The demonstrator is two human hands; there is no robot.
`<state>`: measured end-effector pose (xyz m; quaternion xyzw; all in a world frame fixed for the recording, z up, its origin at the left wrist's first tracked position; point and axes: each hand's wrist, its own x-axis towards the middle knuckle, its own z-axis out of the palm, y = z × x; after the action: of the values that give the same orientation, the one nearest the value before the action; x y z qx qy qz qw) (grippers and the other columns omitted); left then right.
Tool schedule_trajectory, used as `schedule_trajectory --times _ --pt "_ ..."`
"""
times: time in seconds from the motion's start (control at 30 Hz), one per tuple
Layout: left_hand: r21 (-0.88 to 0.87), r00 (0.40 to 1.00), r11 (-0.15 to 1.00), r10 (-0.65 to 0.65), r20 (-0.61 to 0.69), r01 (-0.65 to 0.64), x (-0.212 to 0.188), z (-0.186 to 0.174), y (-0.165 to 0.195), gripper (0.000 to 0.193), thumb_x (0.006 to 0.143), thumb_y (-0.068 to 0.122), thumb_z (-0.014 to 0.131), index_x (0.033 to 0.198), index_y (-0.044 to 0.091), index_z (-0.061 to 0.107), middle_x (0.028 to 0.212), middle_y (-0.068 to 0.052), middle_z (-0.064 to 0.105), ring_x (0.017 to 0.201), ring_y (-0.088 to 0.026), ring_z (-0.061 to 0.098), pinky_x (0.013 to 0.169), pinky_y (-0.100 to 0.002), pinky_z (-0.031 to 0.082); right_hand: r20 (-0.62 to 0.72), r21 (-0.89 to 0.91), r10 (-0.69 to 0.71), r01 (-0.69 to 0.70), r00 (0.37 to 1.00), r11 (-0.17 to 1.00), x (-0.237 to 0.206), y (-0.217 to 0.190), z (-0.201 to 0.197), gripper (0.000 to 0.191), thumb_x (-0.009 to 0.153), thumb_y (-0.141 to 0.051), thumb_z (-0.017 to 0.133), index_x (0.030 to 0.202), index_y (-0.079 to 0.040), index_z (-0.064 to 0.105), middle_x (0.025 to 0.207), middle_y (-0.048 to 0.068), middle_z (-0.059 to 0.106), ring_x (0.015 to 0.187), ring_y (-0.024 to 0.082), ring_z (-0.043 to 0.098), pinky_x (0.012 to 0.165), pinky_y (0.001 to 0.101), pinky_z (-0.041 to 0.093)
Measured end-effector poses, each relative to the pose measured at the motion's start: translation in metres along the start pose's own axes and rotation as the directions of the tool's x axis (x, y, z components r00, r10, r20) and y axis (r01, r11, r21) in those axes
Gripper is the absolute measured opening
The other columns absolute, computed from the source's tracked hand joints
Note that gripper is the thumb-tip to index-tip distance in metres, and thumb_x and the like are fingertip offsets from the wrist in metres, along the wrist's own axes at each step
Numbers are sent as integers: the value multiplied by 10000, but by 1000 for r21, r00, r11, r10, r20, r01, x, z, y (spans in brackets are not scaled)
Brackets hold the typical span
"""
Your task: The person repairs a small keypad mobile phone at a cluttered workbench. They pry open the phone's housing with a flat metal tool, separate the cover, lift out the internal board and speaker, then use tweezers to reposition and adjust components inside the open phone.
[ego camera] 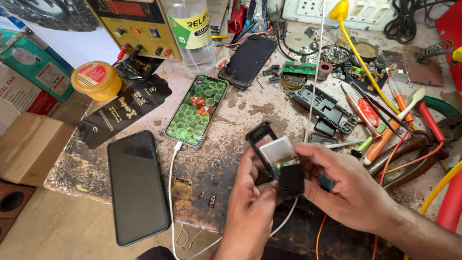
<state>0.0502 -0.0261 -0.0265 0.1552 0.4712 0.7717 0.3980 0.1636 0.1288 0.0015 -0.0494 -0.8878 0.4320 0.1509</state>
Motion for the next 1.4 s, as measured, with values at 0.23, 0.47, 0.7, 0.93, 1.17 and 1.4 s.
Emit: schedule_trajectory --times 0.23,0.47,0.7,0.93,1.17,1.4 --pt "-144 999 989 -34 39 39 -5 -5 -4 530 903 -17 475 1430 40 465 1353 -133 584 1158 -186 650 949 -351 569 -67 -30 79 -81 995 996 7 -17 0 572 850 -50 729 1404 -53 585 1016 70 632 840 139 667 716 269 572" --pt "-232 998 973 21 53 -9 -4 -6 -9 415 1033 171 511 1416 31 435 1285 -149 675 1147 -179 669 981 -356 552 -162 -215 47 -82 986 973 8 -28 2 462 771 -35 768 1225 -80 690 875 31 690 779 135 675 681 269 572" --pt "-211 995 977 -14 95 33 -4 -12 -10 388 1048 224 523 1347 -11 599 1230 -105 707 1119 -163 676 1010 -365 547 -221 -299 -51 -18 974 954 8 -33 2 440 775 -32 764 1208 -89 712 900 48 726 799 158 713 688 279 574" --pt "-291 997 955 -46 68 64 -1 -14 -10 350 1052 242 538 1281 -16 597 1183 -95 717 1061 -178 699 954 -389 574 -218 -300 -48 -20 975 954 9 -34 1 471 777 -24 765 1238 -106 714 922 51 737 800 159 746 694 279 576" --pt "-217 991 970 -91 100 111 -2 -14 -7 385 1045 261 521 1338 27 605 1198 -67 715 1054 -145 695 946 -368 581 -245 -357 -91 -3 965 934 7 -34 3 480 800 7 734 1267 -104 709 975 60 718 812 158 718 704 272 569" --pt "-182 977 969 -138 162 167 -3 -16 -1 410 1048 302 509 1345 31 591 1108 -68 739 965 -155 719 848 -331 602 -135 -269 -163 122 977 955 8 -24 -8 420 786 2 729 1187 -124 749 1094 68 684 934 166 719 784 276 560"
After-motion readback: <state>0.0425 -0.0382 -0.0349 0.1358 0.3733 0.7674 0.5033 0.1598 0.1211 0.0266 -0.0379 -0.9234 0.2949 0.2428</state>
